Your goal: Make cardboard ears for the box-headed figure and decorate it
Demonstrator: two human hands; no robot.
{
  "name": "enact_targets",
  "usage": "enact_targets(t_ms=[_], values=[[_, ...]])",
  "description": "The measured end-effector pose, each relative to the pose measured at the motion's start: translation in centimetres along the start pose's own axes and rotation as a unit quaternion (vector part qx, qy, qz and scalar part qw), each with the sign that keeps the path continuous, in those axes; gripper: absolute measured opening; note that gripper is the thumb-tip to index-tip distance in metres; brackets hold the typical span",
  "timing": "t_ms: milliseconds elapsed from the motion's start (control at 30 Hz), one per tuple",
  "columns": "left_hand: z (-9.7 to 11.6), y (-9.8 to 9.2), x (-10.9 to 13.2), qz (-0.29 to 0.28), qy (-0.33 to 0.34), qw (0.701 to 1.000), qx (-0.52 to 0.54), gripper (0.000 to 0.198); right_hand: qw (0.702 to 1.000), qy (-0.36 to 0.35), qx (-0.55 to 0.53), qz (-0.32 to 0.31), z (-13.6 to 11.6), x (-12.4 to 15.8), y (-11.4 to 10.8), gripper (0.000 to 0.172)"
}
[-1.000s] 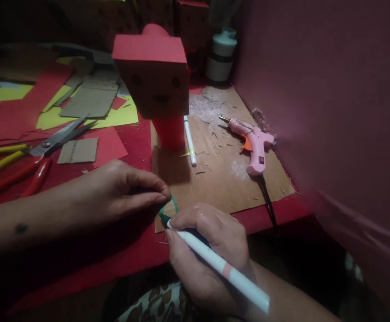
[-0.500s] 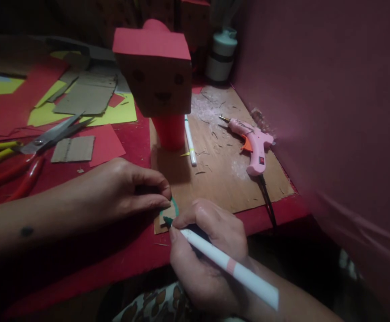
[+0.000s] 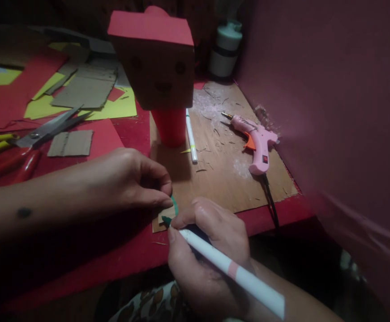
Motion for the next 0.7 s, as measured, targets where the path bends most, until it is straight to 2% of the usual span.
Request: enact_targets(t_ms=[100,267,400,600,700], values=[[0.29,-0.08,-0.12,-0.013,-0.023,1.000,0.000,0.012,1.000,0.001,0.004,-0.006,0.06,0.01,0.04,0.017],[0.39,-0.15,-0.16,-0.006,-0.014,1.000,0.005,0.014,1.000,0.019,0.003,-0.004,0.24,0.19,0.32,0.017],[0.26,-0.07,-0.10,-0.005,-0.031,0.999,0.004,0.012,1.000,0.015,0.008,0.021,0.14,0.25,0.26,0.016],[0.29,-0.12,0.06,0.003,-0.024,1.000,0.011,0.012,1.000,0.002,0.020,-0.018,0.09,0.21,0.43,0.016],[0.24,-0.14,0.14,0.006,-0.021,1.000,0.006,0.012,1.000,0.002,0.009,0.019,0.61,0.49,0.84,0.016]])
Point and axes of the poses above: each hand's wrist, its own x-axis away from the middle knuckle, its own y-axis out of the palm, z = x × y, the point moved 3 cm from there along -x, towards the middle knuckle, and after that the axes turned 2 degrees about z, right-handed, at the moved point
